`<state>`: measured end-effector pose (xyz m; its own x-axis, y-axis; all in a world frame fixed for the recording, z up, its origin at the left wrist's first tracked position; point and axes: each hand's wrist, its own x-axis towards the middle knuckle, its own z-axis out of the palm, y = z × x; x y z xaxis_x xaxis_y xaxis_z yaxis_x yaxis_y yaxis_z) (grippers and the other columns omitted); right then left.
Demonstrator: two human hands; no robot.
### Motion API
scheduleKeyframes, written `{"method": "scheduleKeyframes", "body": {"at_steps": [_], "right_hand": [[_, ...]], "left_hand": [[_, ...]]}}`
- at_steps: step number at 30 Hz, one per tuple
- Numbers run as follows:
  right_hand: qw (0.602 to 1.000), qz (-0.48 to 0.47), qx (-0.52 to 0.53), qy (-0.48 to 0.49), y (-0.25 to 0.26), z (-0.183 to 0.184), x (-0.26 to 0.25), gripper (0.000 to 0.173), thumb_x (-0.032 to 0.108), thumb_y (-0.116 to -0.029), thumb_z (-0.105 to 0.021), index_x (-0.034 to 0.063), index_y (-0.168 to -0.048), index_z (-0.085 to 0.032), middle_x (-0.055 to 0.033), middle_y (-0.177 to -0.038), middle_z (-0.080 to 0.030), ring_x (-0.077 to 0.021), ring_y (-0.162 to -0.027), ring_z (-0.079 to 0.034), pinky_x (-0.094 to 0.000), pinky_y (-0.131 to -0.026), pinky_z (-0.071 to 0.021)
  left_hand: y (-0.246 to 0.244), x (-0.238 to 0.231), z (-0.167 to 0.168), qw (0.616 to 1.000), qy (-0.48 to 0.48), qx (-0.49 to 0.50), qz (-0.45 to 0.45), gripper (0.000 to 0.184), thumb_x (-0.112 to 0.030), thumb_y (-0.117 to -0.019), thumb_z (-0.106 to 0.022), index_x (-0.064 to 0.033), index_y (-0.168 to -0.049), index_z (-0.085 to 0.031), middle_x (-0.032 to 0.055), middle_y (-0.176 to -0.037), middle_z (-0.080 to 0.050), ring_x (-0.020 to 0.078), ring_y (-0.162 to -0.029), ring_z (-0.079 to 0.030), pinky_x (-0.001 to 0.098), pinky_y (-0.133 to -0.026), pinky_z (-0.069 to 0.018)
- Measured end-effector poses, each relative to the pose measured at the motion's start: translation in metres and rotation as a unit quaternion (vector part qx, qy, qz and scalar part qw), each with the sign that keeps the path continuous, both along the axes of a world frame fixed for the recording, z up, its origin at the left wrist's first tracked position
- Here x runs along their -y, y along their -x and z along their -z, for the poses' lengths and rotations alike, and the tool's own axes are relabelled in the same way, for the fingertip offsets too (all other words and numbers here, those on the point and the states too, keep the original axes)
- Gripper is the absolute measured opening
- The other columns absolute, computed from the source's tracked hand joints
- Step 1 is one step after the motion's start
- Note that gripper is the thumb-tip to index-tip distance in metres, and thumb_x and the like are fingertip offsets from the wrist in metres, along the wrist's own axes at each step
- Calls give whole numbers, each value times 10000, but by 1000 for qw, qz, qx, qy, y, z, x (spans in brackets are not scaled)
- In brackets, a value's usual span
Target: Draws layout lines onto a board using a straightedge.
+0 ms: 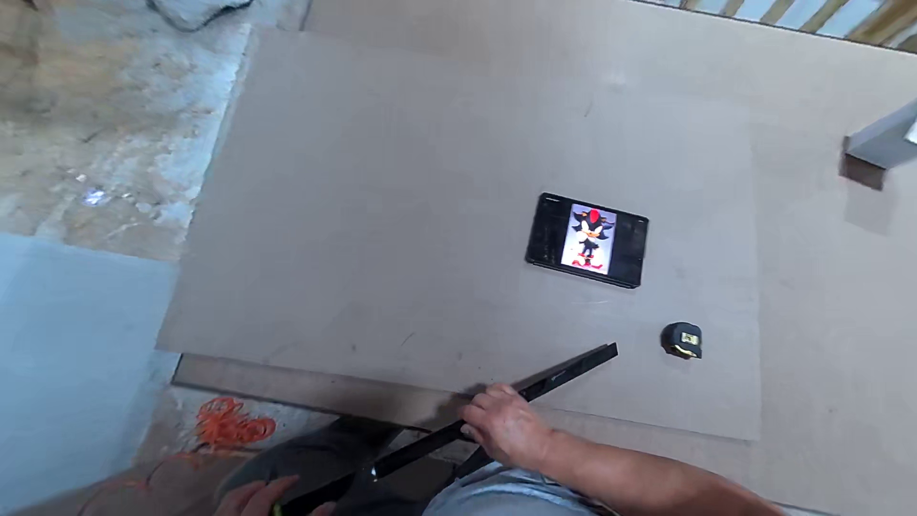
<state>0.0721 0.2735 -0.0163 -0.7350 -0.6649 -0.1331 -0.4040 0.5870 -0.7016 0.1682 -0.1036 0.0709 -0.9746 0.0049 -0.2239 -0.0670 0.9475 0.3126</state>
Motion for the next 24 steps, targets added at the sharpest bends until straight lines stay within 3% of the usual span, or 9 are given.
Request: {"method": "scheduleKeyframes", "body": {"at_steps": [2,4,6,9,12,15,18,21,24], "right_hand": [[999,-4,-44,9,11,5,2,317,367,-1083,-475,203,-1224,-707,-26,-1090,-727,-201,-1096,-672,-451,-1077,-477],[994,-12,-103,22,22,11,6,297,383,-1071,-507,238,-1205,-730,15,-1077,-728,-166,-1090,-672,-469,-1124,-452],[989,-13,-146,38,33,19,10,281,369,-1051,-548,229,-1199,-741,9,-1086,-729,-176,-1069,-679,-521,-1151,-415],[986,3,-167,22,42,33,11,322,357,-1047,-553,206,-1287,-707,-23,-1244,-703,-210,-1207,-645,-581,-1207,-331],[983,22,-182,-29,49,49,8,428,346,-1042,-534,208,-1440,-608,-50,-1489,-576,-245,-1438,-482,-622,-1242,-234],[980,44,-176,-80,60,65,6,511,356,-1047,-518,222,-1540,-500,-63,-1632,-420,-256,-1542,-327,-632,-1255,-172],[975,40,-189,-111,75,78,13,565,431,-1060,-460,205,-1578,-440,-50,-1676,-344,-257,-1565,-275,-632,-1257,-152],[973,24,-186,-133,87,87,24,603,503,-1070,-411,190,-1585,-426,-37,-1678,-343,-230,-1567,-272,-618,-1265,-149],[974,6,-176,-145,90,91,33,600,491,-1074,-396,187,-1590,-414,-42,-1677,-344,-225,-1568,-270,-611,-1270,-131]], "left_hand": [[-8,-5,-5,1000,22,-15,7,691,-625,-842,-752,-35,-1198,-703,295,-1155,-648,450,-1047,-655,608,-884,-548],[-22,-8,0,997,46,-59,2,626,-645,-869,-682,-80,-1131,-745,224,-1071,-673,377,-924,-682,556,-766,-581],[-36,-8,10,996,56,-75,-15,570,-603,-899,-655,-86,-1114,-760,200,-1055,-675,344,-882,-687,523,-723,-589],[-51,-7,25,995,52,-76,-49,508,-540,-917,-678,-95,-1150,-753,187,-1097,-658,319,-914,-678,486,-748,-592],[-49,-1,39,993,63,-77,-68,493,-511,-926,-675,-97,-1185,-741,197,-1149,-644,331,-954,-676,498,-767,-590],[-31,7,53,994,68,-57,-72,475,-472,-939,-688,-82,-1208,-727,221,-1196,-644,387,-1022,-678,557,-813,-586],[-12,14,75,993,81,-47,-71,460,-452,-948,-692,-80,-1217,-719,234,-1217,-645,422,-1044,-672,590,-851,-574],[1,27,95,993,85,-21,-82,416,-373,-949,-732,-84,-1249,-706,253,-1248,-630,452,-1076,-659,623,-868,-560],[6,48,111,991,100,14,-88,402,-304,-940,-761,-106,-1284,-694,248,-1270,-636,463,-1093,-659,645,-885,-547]]}}
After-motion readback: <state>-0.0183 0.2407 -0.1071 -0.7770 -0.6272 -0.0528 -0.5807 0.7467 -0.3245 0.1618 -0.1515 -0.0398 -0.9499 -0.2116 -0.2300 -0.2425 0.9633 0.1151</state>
